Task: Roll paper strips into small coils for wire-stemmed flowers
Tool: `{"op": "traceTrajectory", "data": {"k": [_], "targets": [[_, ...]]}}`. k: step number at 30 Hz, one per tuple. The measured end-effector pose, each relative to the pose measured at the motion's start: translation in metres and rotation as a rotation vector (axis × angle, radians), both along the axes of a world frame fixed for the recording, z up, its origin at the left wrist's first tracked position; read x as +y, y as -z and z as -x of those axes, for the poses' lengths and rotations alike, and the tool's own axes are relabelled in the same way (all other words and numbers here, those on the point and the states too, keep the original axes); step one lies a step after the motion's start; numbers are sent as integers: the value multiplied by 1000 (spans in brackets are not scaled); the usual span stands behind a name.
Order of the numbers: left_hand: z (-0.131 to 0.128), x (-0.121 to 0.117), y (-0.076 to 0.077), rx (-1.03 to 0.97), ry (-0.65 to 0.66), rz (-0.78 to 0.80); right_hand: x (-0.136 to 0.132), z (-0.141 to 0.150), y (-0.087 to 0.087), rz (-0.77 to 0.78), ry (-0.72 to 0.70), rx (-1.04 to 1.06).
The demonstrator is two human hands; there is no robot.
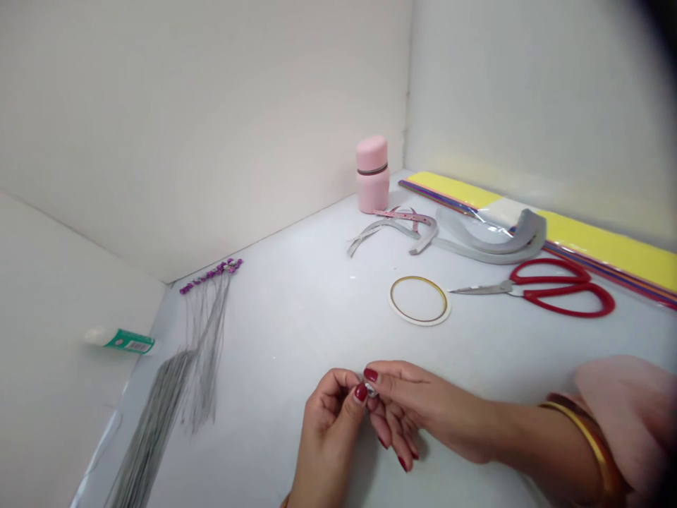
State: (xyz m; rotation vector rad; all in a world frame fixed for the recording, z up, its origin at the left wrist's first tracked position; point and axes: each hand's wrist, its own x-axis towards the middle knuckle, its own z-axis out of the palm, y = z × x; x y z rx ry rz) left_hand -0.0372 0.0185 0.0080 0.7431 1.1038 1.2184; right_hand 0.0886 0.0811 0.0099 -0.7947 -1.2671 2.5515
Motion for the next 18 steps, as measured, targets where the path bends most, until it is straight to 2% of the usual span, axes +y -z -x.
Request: {"op": "traceTrajectory", "data": {"k": [3,5,6,9,10,11,12,15,18], "targets": [[1,-1,5,-67,47,24,0,-1,0,100,-7,49],[4,-3,5,-9,66,11,0,-1,2,131,-7,74],[6,-3,4,91,53,-28,0,-1,3,137,-10,79],[10,-5,-2,553,-45,-230,0,-1,5,132,-17,78],[10,-5,-3,649,-73,-266,0,-1,4,116,-13,71],[10,-4,-5,658,-77,-257,0,0,4,92,-4,62],[9,-4,-5,577,-63,-202,-1,0,3,64,8,49],[3,-3,-3,98,25,3,-2,1,0,-1,27,10],[0,-1,1,-186,77,45,-2,1,0,-30,16,-5]]}}
